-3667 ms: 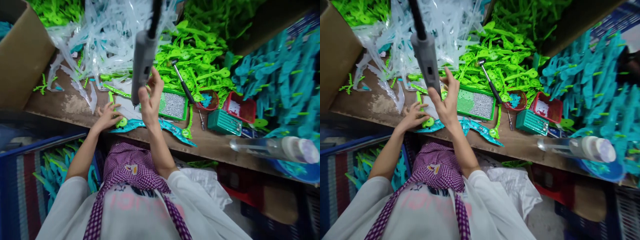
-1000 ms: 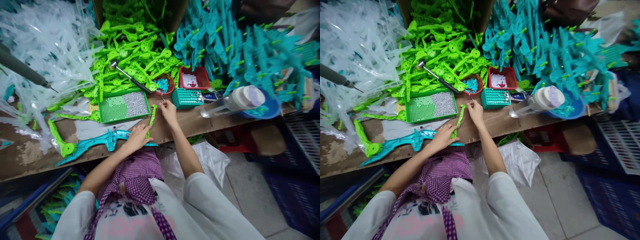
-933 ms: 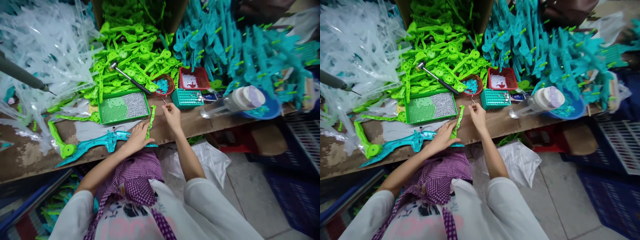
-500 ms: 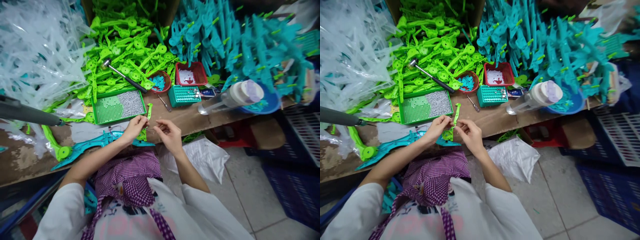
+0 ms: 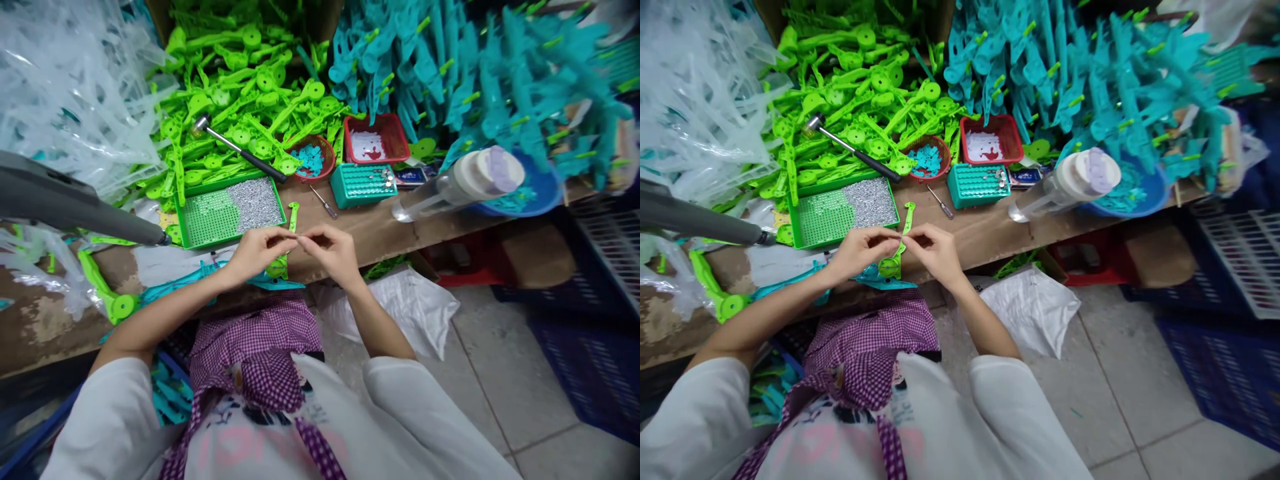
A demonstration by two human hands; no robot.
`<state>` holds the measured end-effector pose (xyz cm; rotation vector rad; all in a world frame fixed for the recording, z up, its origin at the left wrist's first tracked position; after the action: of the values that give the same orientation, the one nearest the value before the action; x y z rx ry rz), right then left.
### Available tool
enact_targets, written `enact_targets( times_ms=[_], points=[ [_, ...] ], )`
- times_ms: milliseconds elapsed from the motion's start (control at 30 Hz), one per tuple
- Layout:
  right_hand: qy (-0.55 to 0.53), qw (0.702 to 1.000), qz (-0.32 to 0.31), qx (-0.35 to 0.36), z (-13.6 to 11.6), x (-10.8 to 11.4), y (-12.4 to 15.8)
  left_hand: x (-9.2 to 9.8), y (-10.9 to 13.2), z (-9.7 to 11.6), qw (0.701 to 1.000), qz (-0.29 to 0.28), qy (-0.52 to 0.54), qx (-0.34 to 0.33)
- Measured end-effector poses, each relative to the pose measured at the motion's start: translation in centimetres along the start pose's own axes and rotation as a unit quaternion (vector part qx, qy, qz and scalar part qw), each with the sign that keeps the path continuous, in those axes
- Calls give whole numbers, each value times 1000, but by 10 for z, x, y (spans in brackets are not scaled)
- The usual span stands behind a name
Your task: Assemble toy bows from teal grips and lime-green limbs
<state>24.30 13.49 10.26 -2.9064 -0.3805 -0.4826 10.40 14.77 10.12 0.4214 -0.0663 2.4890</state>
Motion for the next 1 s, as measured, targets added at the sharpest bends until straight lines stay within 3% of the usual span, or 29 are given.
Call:
enact_targets(
  times_ms=[167,300,400,467,533,633,733,833,900,1000],
  points=[
    [-111,993,-10,-50,27,-16,9,-2,7,7,974,-8,-207,-90],
    [-86,996,6,-36,24,-16,14,-7,9,12,938,-44,-310,-151],
    [-99,994,17,-37,20,-14,15,-10,7,19,921,-75,-348,-158],
    [-114,992,26,-42,16,-9,12,-8,2,25,931,-76,-323,-153],
    [-119,991,36,-44,13,-1,6,-2,-6,27,959,-60,-245,-126],
    [-127,990,51,-42,17,13,-8,6,-18,6,994,-60,-83,-32],
    [-149,986,28,-70,42,13,-23,12,-25,-19,994,-97,-35,39],
    [-150,981,-4,-123,78,1,-35,34,-30,-28,979,-55,-191,41],
    [-138,976,-11,-167,101,-5,-41,43,-35,-24,944,-14,-330,23],
    [-108,965,-33,-235,126,-11,-47,29,-41,-19,893,-18,-449,-5]
  ],
)
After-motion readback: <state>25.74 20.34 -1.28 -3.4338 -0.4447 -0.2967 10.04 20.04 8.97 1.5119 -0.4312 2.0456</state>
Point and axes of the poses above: each hand's wrist, its own y-axis away from the middle knuckle, its own x-axis out of the back of the hand, z = x × y, the point moved 9 cm from there along -y, towards the middle knuckle, and after that the axes turned 11 degrees about -z, right-handed, at the moved point
